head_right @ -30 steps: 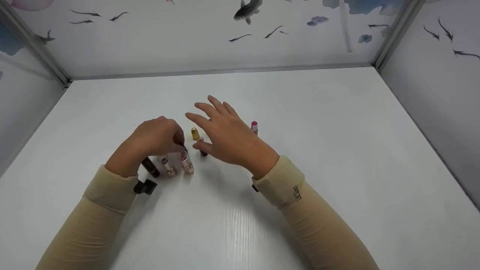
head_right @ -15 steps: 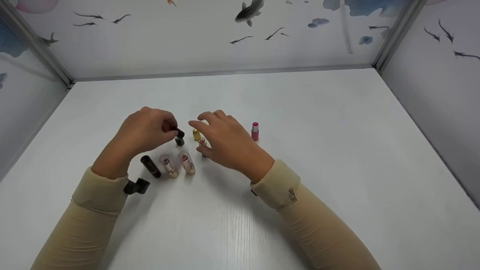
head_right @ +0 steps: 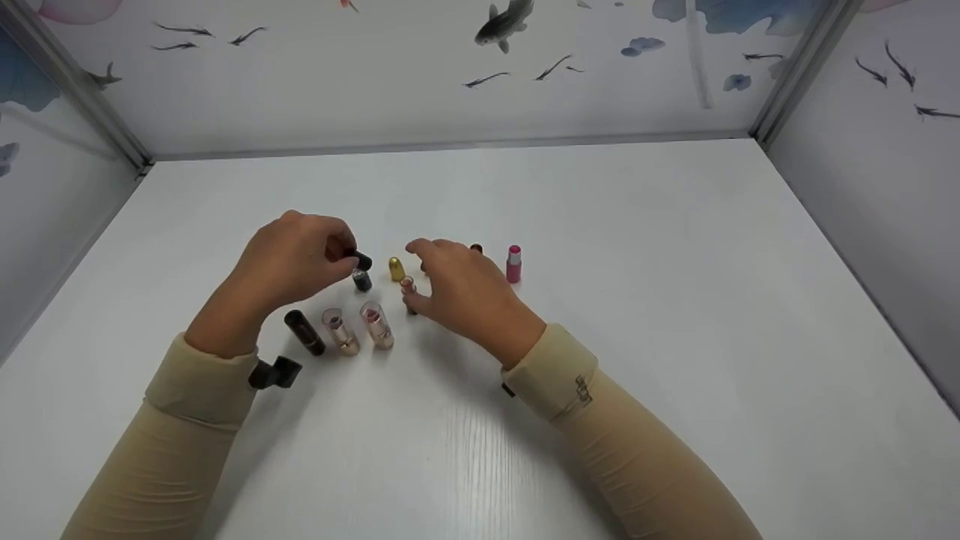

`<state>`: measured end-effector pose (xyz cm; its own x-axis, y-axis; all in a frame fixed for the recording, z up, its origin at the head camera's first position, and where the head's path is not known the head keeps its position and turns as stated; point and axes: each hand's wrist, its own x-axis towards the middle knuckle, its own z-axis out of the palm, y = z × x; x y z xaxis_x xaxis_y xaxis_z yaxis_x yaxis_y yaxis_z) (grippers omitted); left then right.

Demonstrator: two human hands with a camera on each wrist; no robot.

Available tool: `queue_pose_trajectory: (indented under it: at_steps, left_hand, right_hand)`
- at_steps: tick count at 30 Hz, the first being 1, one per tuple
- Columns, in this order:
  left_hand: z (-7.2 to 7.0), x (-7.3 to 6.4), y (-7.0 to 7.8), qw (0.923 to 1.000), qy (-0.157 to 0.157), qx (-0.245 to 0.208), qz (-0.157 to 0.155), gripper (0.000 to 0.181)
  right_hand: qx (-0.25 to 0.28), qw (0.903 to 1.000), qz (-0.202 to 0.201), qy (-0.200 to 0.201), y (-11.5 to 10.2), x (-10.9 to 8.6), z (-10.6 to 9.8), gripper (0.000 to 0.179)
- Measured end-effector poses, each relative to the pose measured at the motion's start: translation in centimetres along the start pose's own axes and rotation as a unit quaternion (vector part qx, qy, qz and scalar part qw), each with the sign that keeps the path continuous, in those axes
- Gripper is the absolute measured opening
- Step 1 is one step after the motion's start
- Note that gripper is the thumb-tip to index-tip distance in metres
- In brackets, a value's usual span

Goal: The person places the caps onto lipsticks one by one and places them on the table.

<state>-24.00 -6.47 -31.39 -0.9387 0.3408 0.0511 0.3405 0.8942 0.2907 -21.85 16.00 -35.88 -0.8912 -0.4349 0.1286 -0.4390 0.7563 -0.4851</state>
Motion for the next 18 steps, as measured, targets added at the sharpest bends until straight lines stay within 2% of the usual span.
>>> queue_pose_trajectory:
  at_steps: [5,13,18]
  left_hand:
    - [-0.1,-0.1,0.2,1.0000,0.000,-0.001,0.008,0.013]
    - [-0.4,-0.4,0.5,0.9994,0.005,-0.024,0.024,0.013]
    - [-0.5,-0.5,0.5,0.9988,0.012,-0.031,0.036,0.017]
  right_hand:
    - [0.008,0.9995,0.007,-0.031,0.1,0.4,0.4,0.057]
    - [-0.001,0.9990,0.026,-0.037,-0.1,1.5,1.2,0.016]
    - [0.009,0.9984,0.027,-0.049,0.4,1.7,1.5,0.008]
